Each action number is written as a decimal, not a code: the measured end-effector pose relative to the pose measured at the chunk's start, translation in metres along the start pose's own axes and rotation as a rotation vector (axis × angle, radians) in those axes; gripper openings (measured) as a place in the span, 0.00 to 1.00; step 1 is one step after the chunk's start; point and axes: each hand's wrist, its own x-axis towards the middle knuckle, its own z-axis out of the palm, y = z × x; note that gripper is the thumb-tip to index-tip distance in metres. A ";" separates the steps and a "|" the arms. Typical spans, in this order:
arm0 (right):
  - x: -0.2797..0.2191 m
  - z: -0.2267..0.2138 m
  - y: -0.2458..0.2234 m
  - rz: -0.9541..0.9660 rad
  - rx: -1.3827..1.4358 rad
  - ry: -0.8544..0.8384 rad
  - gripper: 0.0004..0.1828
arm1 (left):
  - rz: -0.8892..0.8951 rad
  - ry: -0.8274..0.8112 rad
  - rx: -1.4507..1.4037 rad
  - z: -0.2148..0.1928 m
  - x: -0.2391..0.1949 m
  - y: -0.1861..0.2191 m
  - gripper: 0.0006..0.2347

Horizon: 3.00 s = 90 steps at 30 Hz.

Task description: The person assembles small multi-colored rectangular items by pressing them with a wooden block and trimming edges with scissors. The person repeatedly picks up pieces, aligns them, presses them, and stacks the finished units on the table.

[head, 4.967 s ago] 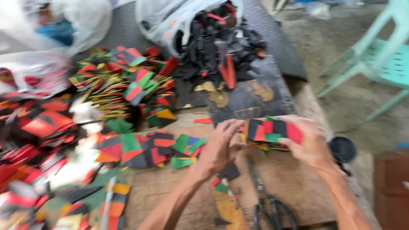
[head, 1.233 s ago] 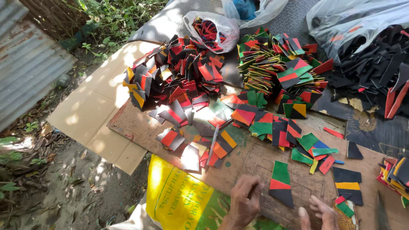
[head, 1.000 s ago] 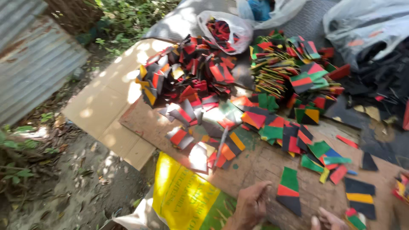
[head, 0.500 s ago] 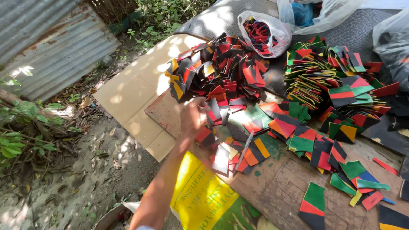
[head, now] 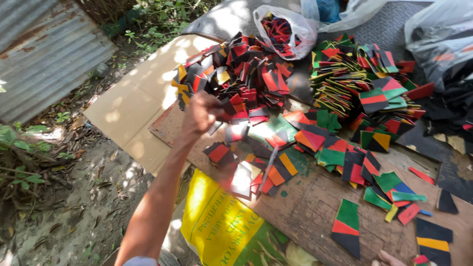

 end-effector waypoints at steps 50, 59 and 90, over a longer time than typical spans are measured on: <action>0.049 -0.082 -0.073 0.790 0.432 -0.432 0.32 | 0.137 -0.496 -0.268 0.214 -0.199 0.237 0.16; 0.072 -0.116 -0.102 0.358 -0.033 -0.491 0.30 | 0.022 -0.402 -0.334 0.201 -0.195 0.230 0.13; 0.091 -0.092 -0.111 -0.019 0.029 -0.724 0.43 | -0.089 -0.459 -0.373 0.178 -0.189 0.216 0.26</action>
